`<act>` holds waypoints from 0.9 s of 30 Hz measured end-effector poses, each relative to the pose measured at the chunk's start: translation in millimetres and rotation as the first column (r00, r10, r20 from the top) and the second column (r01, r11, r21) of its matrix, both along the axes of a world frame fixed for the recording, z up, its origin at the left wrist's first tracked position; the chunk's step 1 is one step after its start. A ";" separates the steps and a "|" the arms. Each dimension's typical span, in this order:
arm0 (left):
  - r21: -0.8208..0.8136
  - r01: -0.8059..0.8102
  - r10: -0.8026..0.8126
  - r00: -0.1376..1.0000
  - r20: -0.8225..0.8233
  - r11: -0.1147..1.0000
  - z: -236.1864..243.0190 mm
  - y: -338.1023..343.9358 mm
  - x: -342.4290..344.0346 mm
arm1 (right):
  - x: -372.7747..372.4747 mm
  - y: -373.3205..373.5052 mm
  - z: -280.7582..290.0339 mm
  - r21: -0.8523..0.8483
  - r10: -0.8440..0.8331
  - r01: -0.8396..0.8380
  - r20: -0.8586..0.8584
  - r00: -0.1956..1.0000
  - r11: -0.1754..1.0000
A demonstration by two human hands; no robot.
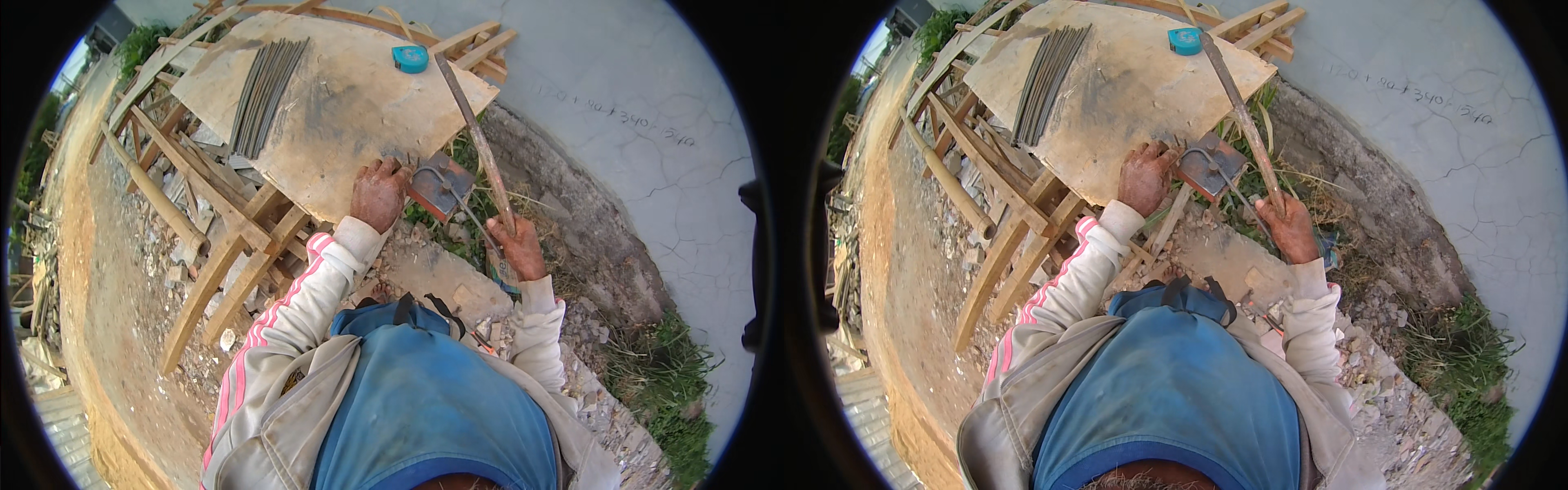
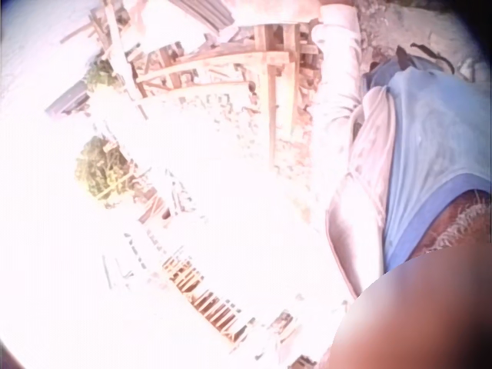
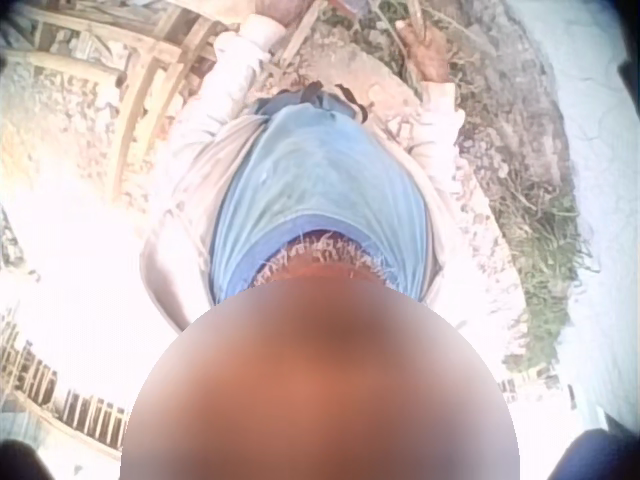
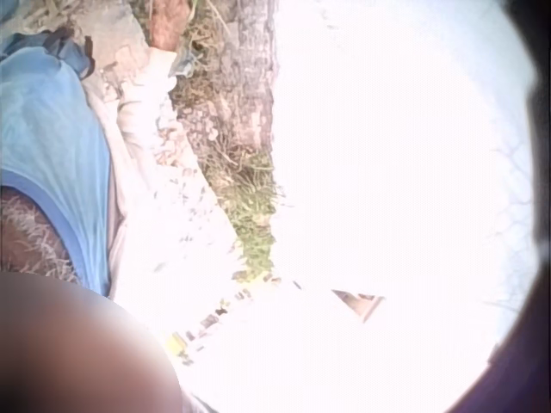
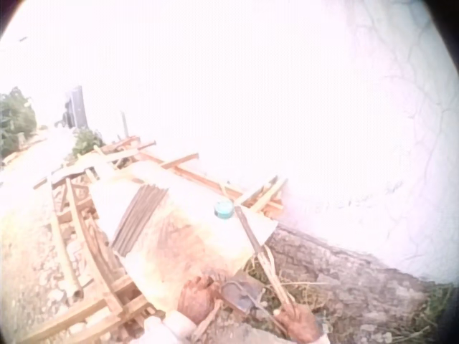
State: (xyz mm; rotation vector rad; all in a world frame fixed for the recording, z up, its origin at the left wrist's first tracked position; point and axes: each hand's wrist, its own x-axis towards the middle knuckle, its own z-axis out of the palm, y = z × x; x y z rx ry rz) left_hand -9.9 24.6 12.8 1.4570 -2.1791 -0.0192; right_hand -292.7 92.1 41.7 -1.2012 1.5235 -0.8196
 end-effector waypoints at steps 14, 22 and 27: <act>-0.020 0.029 -0.030 0.998 -0.058 0.999 -3.5 -3.4 2.6 | -93.2 95.3 -23.9 -0.362 -0.328 0.189 -0.374 0.868 0.913; -0.005 0.039 -0.039 0.993 -0.112 0.999 -2.2 -4.1 3.4 | -149.4 97.7 -15.9 -0.120 -0.097 -0.002 -0.815 0.571 0.993; 0.030 0.025 -0.022 0.993 -0.114 0.999 -0.1 -1.3 1.8 | -181.8 52.2 -7.9 -0.174 -0.022 -0.269 -0.872 0.489 0.947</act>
